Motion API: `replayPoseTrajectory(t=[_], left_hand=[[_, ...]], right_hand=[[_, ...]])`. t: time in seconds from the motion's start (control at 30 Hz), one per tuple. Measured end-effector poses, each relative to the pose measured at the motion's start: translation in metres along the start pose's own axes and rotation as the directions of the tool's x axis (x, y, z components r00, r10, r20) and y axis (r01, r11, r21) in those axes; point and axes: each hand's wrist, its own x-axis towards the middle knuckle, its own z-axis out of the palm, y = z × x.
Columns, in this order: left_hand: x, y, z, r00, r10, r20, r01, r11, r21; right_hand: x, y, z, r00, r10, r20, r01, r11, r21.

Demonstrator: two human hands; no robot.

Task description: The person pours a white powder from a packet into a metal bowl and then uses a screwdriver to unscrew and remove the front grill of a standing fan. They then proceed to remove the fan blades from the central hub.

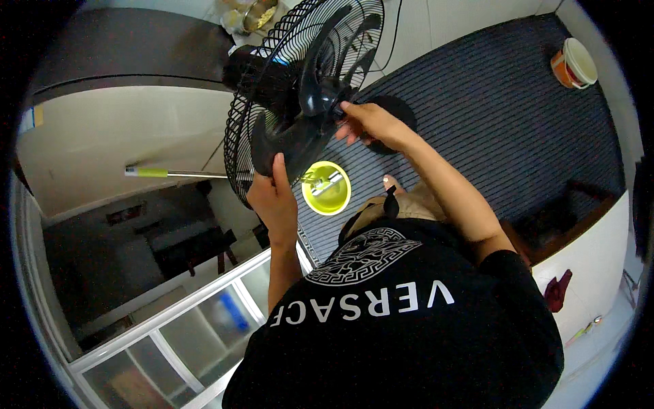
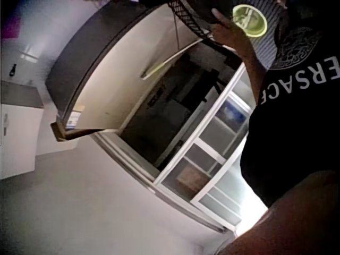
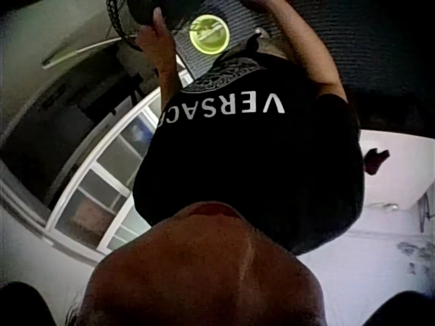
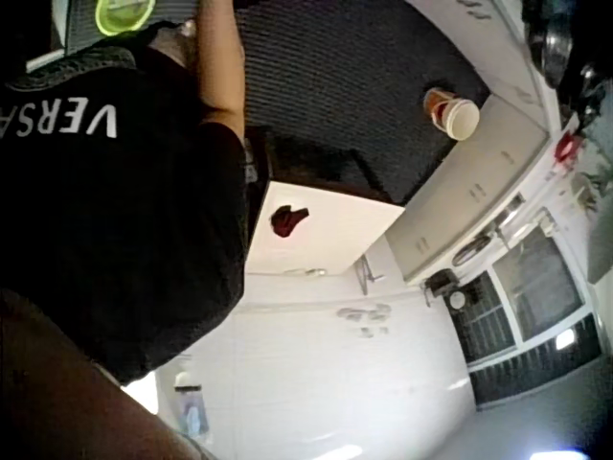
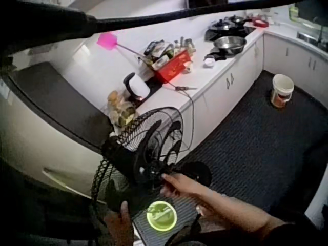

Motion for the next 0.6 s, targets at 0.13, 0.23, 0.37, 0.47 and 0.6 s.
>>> replayPoseTrajectory(t=[0.13, 0.23, 0.37, 0.47, 0.6], left_hand=[[0.002, 0.000, -0.004, 0.998, -0.044, 0.038, 0.042, 0.998, 0.051], [0.000, 0.000, -0.004, 0.998, -0.053, 0.030, 0.052, 0.998, 0.035], [0.001, -0.002, -0.001, 1.000, 0.012, 0.002, -0.012, 1.000, -0.001], [0.000, 0.001, -0.006, 0.995, -0.080, 0.053, 0.076, 0.993, 0.088], [-0.003, 0.000, -0.001, 0.999, 0.028, -0.034, -0.027, 1.000, 0.016]], right_hand=[[0.003, 0.005, 0.004, 0.999, -0.015, 0.047, -0.001, 0.944, 0.329], [0.001, 0.006, 0.009, 0.970, -0.169, -0.172, 0.185, 0.979, 0.080], [-0.011, 0.001, 0.013, 0.757, -0.598, -0.264, 0.333, 0.700, -0.631], [-0.005, -0.003, 0.009, 0.991, 0.103, -0.086, -0.087, 0.982, 0.165], [0.002, 0.010, 0.006, 0.992, 0.002, 0.127, -0.073, 0.831, 0.551]])
